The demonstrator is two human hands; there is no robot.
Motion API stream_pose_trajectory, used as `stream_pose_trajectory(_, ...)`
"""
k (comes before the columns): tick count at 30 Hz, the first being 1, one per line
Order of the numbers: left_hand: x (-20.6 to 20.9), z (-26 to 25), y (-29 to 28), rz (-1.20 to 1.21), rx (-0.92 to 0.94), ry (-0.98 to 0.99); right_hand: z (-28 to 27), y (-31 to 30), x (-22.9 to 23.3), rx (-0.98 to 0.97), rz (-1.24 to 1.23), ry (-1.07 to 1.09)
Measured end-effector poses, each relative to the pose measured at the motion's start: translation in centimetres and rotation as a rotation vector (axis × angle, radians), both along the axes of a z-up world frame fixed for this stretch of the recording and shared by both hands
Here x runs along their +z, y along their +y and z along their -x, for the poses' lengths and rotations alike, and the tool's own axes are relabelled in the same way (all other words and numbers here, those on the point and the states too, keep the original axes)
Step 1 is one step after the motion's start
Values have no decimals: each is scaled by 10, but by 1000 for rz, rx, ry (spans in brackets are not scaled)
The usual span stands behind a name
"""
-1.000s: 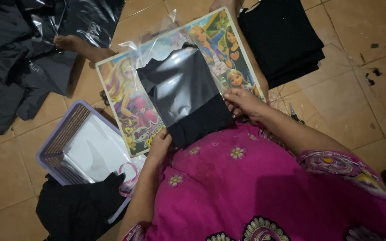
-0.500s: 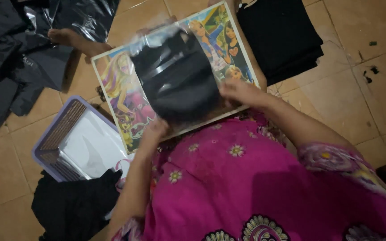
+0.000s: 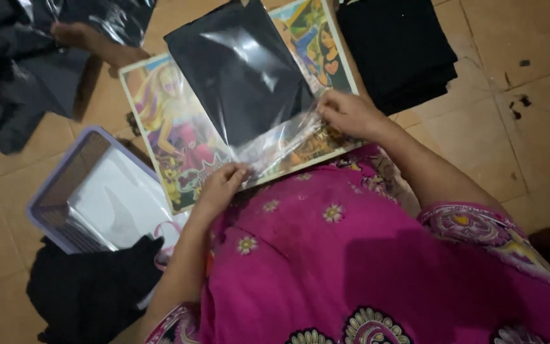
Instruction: Folding a black garment using a cardboard template and placing it into a plastic bag for packaging.
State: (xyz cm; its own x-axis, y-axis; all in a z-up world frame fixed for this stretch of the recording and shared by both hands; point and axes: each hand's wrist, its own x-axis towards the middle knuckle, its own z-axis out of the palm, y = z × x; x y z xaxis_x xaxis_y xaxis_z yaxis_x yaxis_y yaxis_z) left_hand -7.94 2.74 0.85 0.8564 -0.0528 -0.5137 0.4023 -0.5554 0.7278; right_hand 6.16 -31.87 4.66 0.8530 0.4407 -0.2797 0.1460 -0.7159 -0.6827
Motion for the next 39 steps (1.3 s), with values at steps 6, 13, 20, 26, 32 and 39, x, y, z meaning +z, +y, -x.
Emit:
stream_pose_trajectory(6, 33, 4, 12, -526, -198, -767, 3, 15, -7, 265, -40, -565)
stream_pose_trajectory(13, -14, -13, -1, -665, -427, -865, 3, 66, -44, 435, 26, -455)
stream_pose_trajectory(20, -44, -32, -15, -599, -353, -938, 16, 92, -44, 504, 39, -454)
stream_pose_trajectory(26, -55, -32, -16, -591, -334, -942, 45, 106, -57, 655, 236, -495)
stream_pose_trajectory(32, -62, -34, -15, -565, -309, -964, 54, 99, -38, 723, 347, -505)
stream_pose_trajectory(39, -62, -35, -18, -583, -273, -987, 56, 108, -50, 626, 350, -665)
